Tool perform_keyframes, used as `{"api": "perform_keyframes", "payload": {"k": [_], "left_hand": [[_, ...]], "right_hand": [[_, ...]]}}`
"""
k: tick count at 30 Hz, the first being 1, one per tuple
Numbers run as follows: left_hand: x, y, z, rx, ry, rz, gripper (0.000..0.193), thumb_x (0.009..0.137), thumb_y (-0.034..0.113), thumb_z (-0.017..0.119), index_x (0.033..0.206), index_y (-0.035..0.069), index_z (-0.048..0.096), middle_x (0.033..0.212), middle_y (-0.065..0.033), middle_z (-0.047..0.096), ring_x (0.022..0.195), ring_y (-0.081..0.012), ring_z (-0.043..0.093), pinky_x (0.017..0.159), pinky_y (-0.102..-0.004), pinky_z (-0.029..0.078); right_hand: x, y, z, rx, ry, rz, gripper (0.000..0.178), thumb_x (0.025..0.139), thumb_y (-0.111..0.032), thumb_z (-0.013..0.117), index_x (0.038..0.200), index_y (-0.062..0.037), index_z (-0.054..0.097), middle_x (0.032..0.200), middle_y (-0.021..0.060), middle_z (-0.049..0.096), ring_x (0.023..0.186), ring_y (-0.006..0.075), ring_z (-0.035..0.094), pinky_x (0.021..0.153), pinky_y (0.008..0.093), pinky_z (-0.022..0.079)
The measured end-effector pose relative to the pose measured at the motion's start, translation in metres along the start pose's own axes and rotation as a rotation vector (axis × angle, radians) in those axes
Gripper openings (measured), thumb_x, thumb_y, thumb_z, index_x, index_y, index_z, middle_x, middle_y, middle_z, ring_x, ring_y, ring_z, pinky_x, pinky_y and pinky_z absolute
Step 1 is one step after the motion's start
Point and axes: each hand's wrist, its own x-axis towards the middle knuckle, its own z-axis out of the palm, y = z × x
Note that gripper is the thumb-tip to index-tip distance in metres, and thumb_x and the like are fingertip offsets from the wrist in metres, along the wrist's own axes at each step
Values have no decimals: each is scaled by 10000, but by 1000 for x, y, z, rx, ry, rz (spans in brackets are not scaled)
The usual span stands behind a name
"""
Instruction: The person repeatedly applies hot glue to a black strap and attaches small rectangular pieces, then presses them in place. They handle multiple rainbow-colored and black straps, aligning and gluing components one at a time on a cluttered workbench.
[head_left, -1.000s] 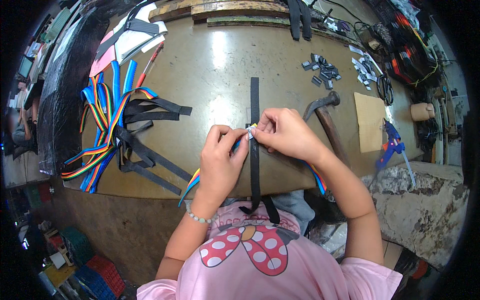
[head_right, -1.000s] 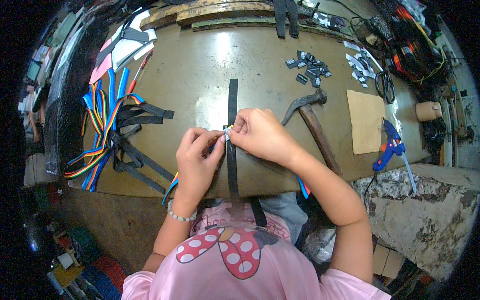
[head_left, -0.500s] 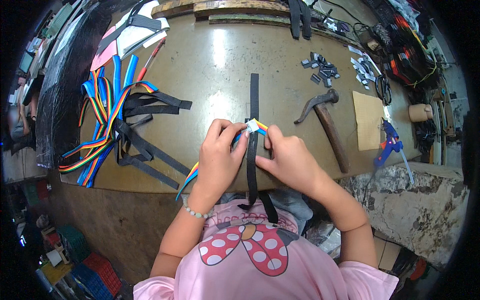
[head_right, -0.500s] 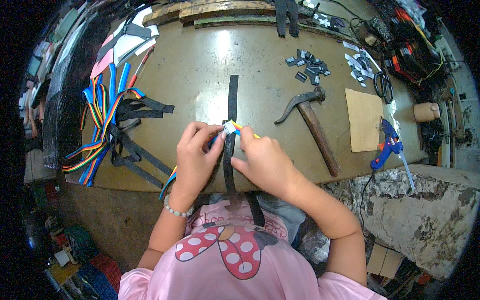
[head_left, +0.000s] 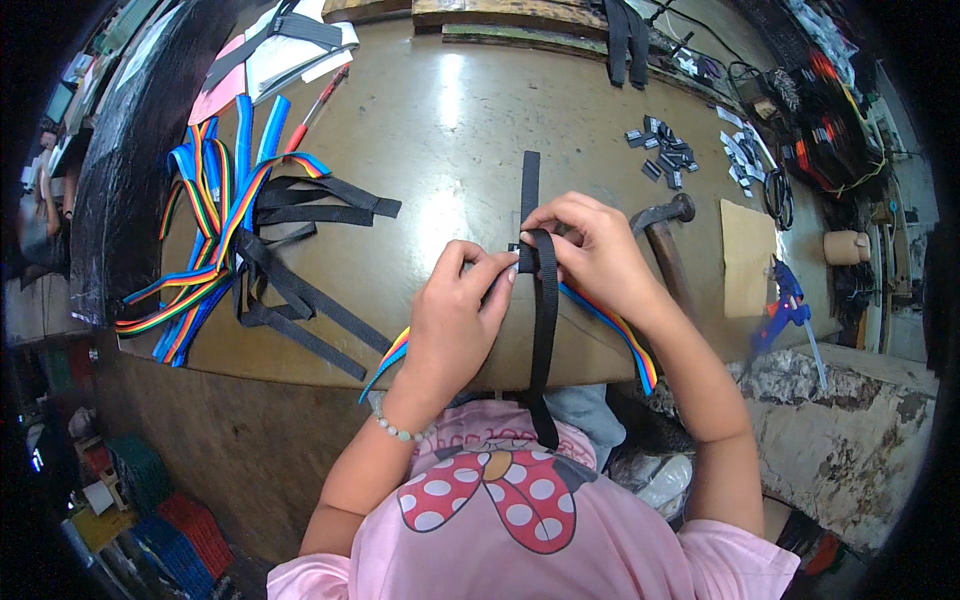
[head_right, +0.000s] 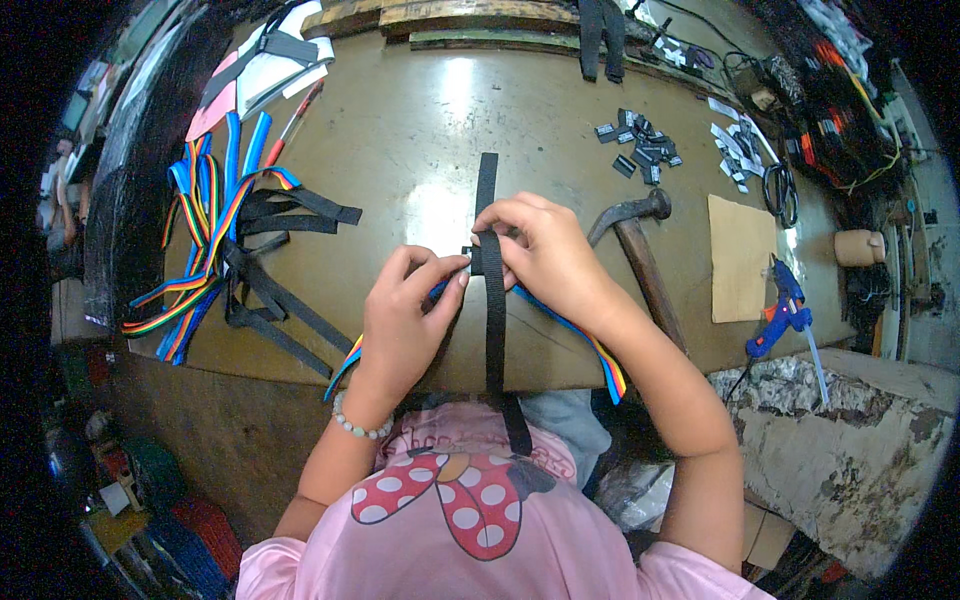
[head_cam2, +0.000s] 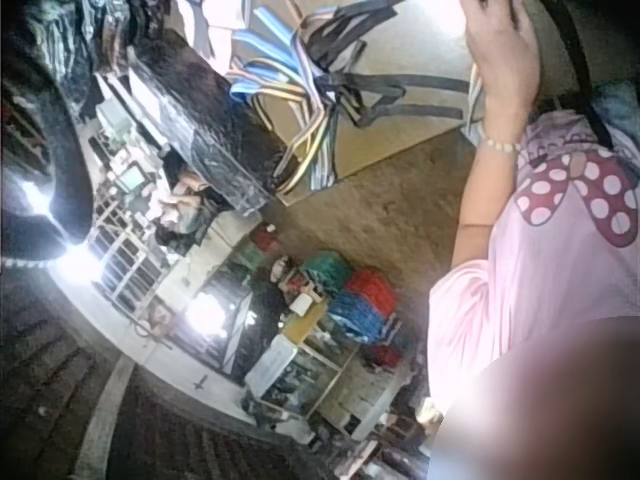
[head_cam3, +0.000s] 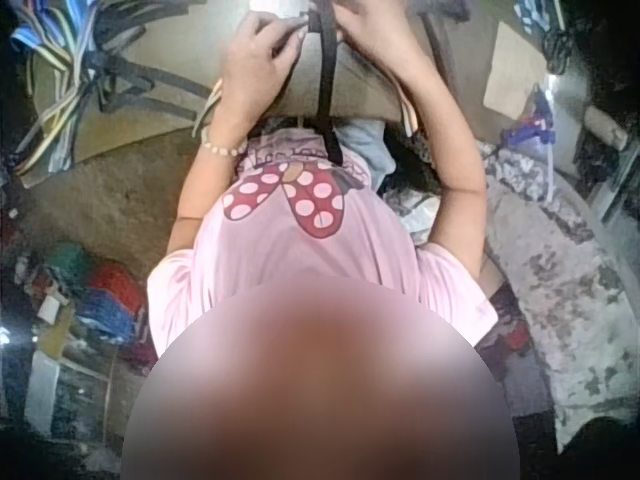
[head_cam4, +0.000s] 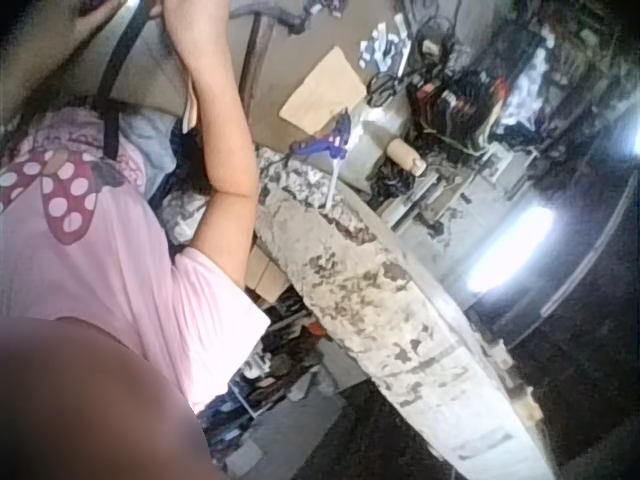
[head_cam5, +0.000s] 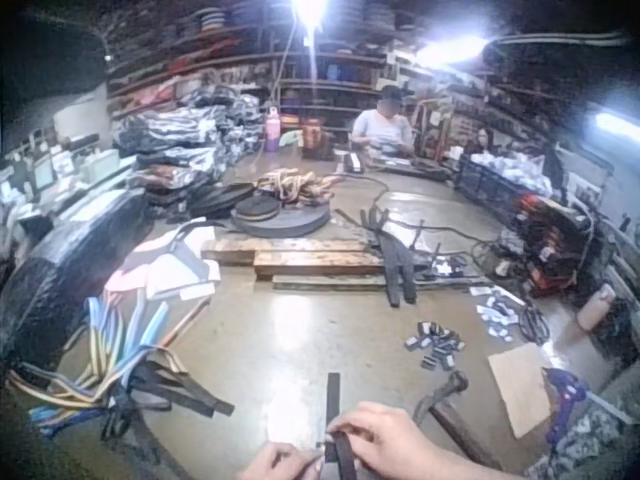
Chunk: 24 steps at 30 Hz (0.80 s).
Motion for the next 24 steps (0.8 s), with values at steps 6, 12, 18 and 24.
{"api": "perform_keyframes", "payload": {"k": [6,12,18,24], "left_hand": [[3,3,0,27,8,32,146,861,82,695,1006,64,701,901,-107,567,707,-297,636,621,-409,515],[5,7,7,195,18,28,151,880,168,688,1023,119,695,886,-86,554,704,-284,643,570,-406,515],[0,13,15,458,23,176,204,906,207,662,1104,168,691,863,-70,529,656,-247,624,524,-377,497],[2,10,10,362,5,145,258,903,204,678,1159,201,707,867,-63,534,645,-243,600,541,-373,487]], "right_hand": [[1,-1,2,-49,17,7,121,853,-20,688,969,14,694,885,89,643,627,111,630,551,252,504],[9,2,0,-53,-67,40,87,830,15,655,915,31,659,779,116,648,583,154,654,507,289,516],[48,-15,-26,-666,405,-259,214,818,-87,699,973,43,631,859,214,676,829,352,700,745,415,561],[-85,39,-41,-947,715,108,481,904,-336,668,1243,-5,586,1234,189,576,1162,364,535,942,448,474]]}}
